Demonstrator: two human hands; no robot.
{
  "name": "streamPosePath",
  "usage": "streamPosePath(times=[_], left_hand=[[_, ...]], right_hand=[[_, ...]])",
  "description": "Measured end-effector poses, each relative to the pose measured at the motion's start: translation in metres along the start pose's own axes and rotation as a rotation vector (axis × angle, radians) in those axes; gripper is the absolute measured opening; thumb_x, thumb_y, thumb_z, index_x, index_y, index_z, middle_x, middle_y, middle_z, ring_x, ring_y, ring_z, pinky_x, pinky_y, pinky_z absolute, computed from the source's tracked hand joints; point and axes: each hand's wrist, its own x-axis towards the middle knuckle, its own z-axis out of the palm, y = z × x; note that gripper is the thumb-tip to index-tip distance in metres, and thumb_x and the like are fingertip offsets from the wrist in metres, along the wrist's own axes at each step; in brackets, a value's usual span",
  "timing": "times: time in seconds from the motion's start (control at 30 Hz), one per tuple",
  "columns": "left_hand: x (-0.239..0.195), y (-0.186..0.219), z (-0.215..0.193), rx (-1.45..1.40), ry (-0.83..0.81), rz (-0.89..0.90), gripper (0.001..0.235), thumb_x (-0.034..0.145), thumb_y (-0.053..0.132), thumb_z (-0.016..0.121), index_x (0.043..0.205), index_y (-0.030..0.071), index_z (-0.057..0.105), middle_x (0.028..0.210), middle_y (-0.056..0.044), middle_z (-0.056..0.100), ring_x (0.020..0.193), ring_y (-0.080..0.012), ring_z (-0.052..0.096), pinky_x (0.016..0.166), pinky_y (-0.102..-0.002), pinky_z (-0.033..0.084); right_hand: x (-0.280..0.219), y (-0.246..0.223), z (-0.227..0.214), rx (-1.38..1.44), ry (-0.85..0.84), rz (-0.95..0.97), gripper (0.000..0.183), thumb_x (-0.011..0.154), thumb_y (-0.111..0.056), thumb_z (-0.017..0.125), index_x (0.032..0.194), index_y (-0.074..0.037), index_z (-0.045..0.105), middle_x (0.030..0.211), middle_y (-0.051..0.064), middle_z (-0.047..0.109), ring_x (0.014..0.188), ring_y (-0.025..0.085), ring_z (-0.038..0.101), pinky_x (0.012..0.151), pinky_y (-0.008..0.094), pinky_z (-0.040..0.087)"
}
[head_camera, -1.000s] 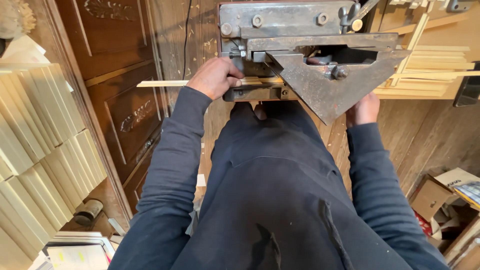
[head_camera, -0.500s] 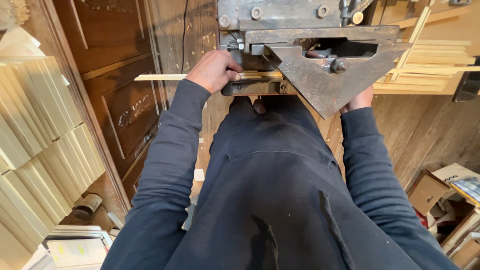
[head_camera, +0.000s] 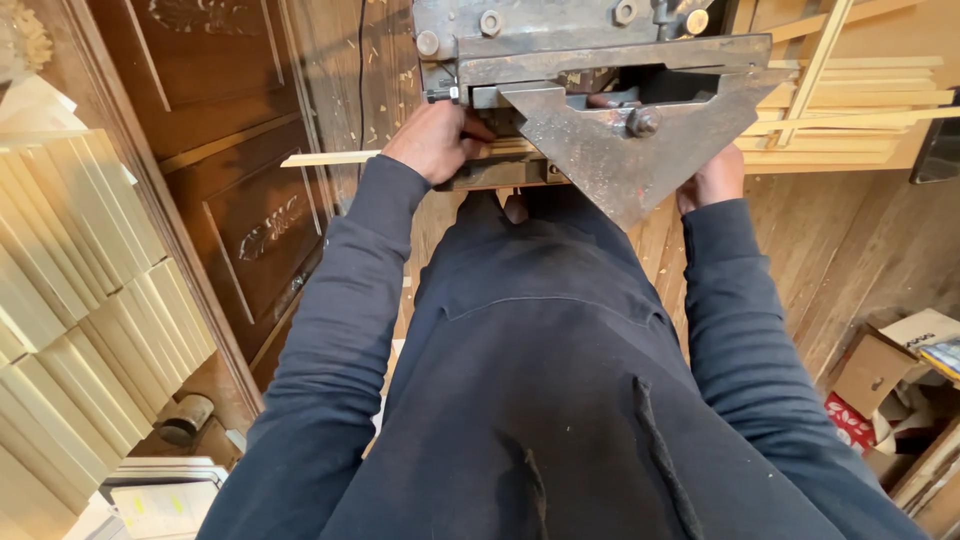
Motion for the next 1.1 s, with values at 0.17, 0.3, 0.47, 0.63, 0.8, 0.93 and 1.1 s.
streamPosePath(times=[0.17,0.3,0.47,0.63,0.8,0.93,1.1], left_hand=[[0.002,-0.002,0.003,-0.041,0.011,0.049,0.024,0.085,0.013,0.078,0.106,0.002,0.078,0.103,-0.015,0.078,0.097,-0.0350,0.072,0.090,-0.042,0.054],[0.002,0.002,0.005,-0.081,-0.001,0.043,0.023,0.084,0.012,0.078,0.104,0.000,0.077,0.103,-0.014,0.078,0.098,-0.0321,0.074,0.090,-0.039,0.055],[0.006,0.006,0.008,-0.160,0.036,0.072,0.029,0.083,0.011,0.077,0.109,-0.001,0.072,0.105,-0.012,0.078,0.099,-0.0306,0.073,0.089,-0.038,0.055],[0.006,0.010,0.008,-0.062,-0.025,0.028,0.024,0.087,0.011,0.078,0.109,0.003,0.077,0.105,-0.012,0.078,0.098,-0.0308,0.074,0.090,-0.038,0.056],[0.009,0.008,0.011,-0.133,-0.016,0.027,0.030,0.085,0.011,0.077,0.112,0.000,0.072,0.106,-0.010,0.079,0.100,-0.0283,0.075,0.090,-0.037,0.057],[0.008,0.005,0.013,-0.092,0.002,0.026,0.029,0.086,0.012,0.075,0.113,0.002,0.074,0.108,-0.012,0.078,0.101,-0.0311,0.074,0.090,-0.039,0.057],[0.013,-0.003,0.017,-0.040,0.018,0.093,0.028,0.087,0.015,0.075,0.112,0.002,0.074,0.110,-0.014,0.076,0.100,-0.0342,0.072,0.089,-0.040,0.057]], right_hand=[[0.012,0.013,-0.022,-0.137,0.073,-0.094,0.007,0.096,-0.002,0.064,0.100,-0.005,0.068,0.088,0.005,0.071,0.072,0.015,0.066,0.062,0.029,0.051],[0.004,0.006,-0.017,-0.174,0.086,-0.045,0.007,0.096,-0.005,0.065,0.090,-0.010,0.064,0.070,-0.004,0.058,0.053,0.006,0.044,0.049,0.026,0.034],[-0.006,-0.003,-0.006,-0.186,0.078,-0.042,0.015,0.100,-0.010,0.064,0.085,-0.011,0.060,0.066,-0.005,0.052,0.052,0.007,0.038,0.050,0.025,0.034],[-0.002,-0.001,-0.011,-0.172,0.065,-0.066,0.021,0.103,-0.016,0.066,0.084,-0.012,0.057,0.063,-0.005,0.047,0.049,0.007,0.036,0.050,0.026,0.037],[0.009,0.005,-0.025,-0.177,0.060,-0.076,0.031,0.108,-0.029,0.065,0.085,-0.011,0.057,0.063,-0.004,0.047,0.048,0.008,0.037,0.050,0.028,0.041],[0.006,0.006,-0.025,-0.184,0.057,-0.080,0.033,0.109,-0.034,0.066,0.088,-0.009,0.058,0.069,-0.003,0.054,0.050,0.007,0.037,0.053,0.027,0.045],[0.002,0.000,-0.019,-0.207,0.051,-0.080,0.034,0.108,-0.038,0.065,0.097,-0.006,0.065,0.084,0.002,0.069,0.052,0.005,0.041,0.057,0.025,0.049]])
